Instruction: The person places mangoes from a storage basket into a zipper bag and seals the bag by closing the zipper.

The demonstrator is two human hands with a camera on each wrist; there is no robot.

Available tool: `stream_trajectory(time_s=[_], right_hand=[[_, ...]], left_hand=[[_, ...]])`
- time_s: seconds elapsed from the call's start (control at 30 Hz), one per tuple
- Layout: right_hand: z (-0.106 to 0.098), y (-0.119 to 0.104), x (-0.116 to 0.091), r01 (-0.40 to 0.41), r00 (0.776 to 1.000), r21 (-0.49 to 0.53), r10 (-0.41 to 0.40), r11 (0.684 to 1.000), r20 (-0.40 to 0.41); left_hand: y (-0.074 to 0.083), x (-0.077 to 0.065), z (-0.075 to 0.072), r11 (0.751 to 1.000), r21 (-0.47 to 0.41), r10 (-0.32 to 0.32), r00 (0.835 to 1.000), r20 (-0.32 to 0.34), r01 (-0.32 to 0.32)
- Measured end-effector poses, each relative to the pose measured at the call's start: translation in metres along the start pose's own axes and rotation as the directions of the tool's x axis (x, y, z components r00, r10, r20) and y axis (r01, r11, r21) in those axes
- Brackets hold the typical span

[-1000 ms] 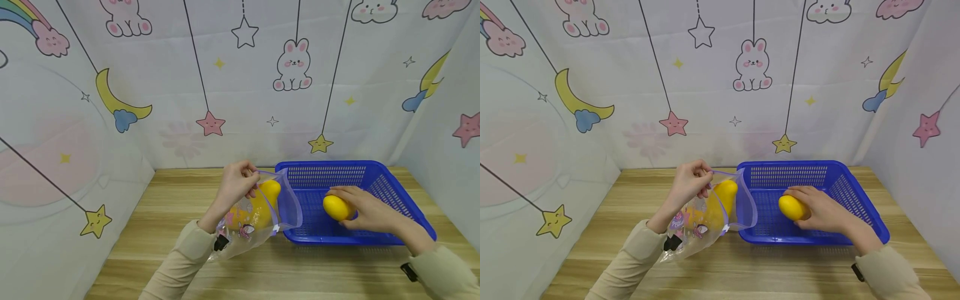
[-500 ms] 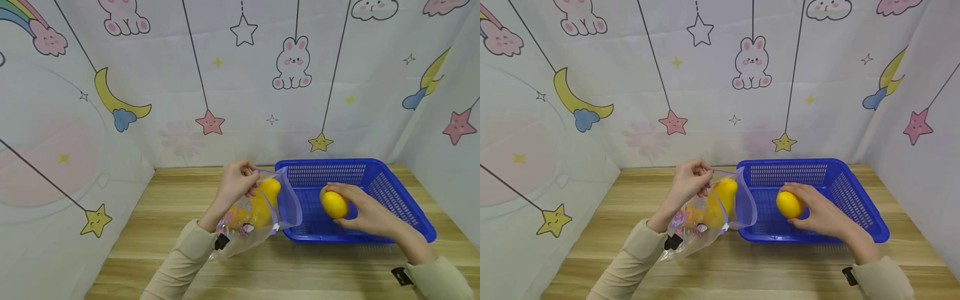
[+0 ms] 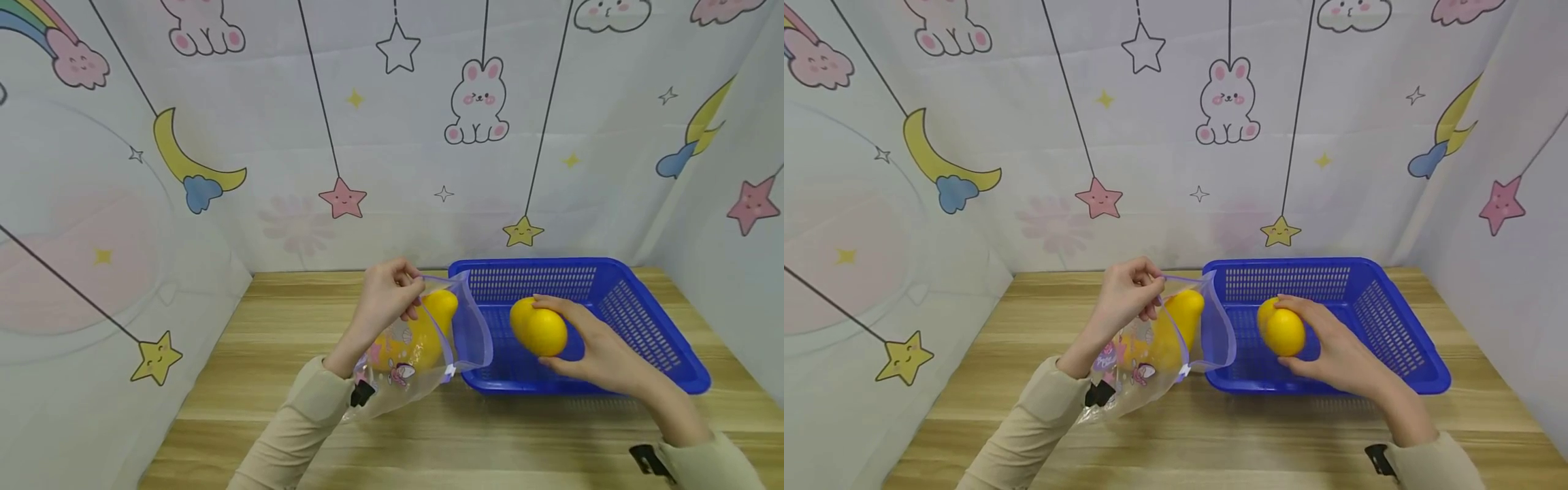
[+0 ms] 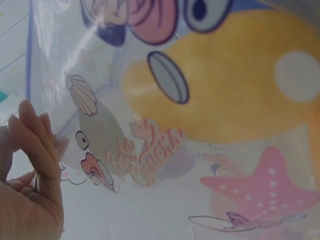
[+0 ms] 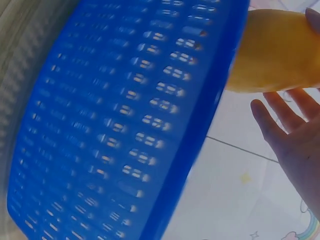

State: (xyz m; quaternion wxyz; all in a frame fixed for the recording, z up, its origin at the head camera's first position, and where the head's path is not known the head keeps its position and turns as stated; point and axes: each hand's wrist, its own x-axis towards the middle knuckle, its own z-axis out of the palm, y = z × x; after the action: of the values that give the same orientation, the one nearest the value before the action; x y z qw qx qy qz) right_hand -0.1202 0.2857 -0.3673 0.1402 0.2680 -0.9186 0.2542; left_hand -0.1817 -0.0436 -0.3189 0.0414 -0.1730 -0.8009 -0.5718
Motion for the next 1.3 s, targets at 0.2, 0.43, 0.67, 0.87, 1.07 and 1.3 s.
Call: stream_trajectory(time_s=[0.2, 0.43, 0.67, 0.87, 1.07, 1.3], right_hand=[[-0.005, -0.013, 0.0, -0.057, 0.998, 0.096, 0.058, 0.994, -0.008], [-0.014, -0.03, 0.002, -0.054, 0.997, 0.259, 0.067, 0.964, -0.038], [-0.021, -0.039, 0.003, -0.03, 0.998, 0.399, 0.05, 0.917, -0.038], [-0.022, -0.043, 0.006, -0.033, 0.999, 0.471, 0.041, 0.882, -0.006], [-0.021, -0.047, 0.009, -0.016, 1.0, 0.516, 0.028, 0.856, -0.015], [-0.015, -0.05, 0.015, 0.06, 0.998, 0.631, -0.059, 0.774, -0.023]], left_hand=[[0.0, -0.002, 0.0, 1.0, -0.009, -0.001, 1.0, 0.006, 0.001], [0.0, -0.003, 0.0, 1.0, -0.009, -0.003, 1.0, 0.004, 0.003], [0.001, -0.003, -0.001, 1.0, -0.007, -0.004, 1.0, 0.01, 0.005], [0.0, -0.003, -0.001, 1.0, -0.013, -0.003, 1.0, 0.007, 0.003], [0.001, -0.004, -0.001, 1.0, -0.012, -0.005, 1.0, 0.008, 0.005], [0.0, -0.003, -0.001, 1.0, 0.001, 0.007, 1.0, 0.025, -0.007]])
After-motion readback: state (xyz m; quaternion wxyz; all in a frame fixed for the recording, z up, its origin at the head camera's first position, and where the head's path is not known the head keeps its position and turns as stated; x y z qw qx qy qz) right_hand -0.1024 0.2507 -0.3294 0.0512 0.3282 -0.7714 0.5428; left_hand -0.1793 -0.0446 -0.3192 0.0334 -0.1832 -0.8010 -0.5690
